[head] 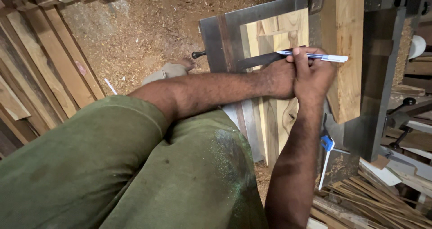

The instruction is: The person uses a try square and a white marker to draw straight lines on a large wooden plank placed on a table saw. They reposition the square multiple times to mark several parallel and perpendicular lines across the wood surface.

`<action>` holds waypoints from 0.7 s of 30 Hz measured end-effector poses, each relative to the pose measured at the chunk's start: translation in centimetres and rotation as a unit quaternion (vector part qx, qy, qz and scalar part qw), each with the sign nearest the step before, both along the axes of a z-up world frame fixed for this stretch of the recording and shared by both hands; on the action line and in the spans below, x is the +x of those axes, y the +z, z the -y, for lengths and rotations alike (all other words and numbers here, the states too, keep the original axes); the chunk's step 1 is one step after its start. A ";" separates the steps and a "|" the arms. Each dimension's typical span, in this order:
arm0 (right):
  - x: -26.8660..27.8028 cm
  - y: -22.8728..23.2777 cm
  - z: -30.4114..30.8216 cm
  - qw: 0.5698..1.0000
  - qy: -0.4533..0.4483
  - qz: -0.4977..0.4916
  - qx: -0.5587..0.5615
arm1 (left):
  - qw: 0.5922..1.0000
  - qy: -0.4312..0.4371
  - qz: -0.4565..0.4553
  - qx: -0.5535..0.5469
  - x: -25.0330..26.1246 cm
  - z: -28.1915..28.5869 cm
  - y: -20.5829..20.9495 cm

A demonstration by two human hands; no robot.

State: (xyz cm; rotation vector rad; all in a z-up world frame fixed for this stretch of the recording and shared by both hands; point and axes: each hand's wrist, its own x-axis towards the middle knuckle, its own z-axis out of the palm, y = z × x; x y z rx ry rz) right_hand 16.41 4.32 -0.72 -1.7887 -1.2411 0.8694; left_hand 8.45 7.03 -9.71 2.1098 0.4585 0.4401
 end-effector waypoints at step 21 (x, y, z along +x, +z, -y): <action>0.3 1.4 -0.6 0.993 0.029 0.114 -0.025 | 0.999 0.006 0.015 0.028 -0.5 -0.3 1.3</action>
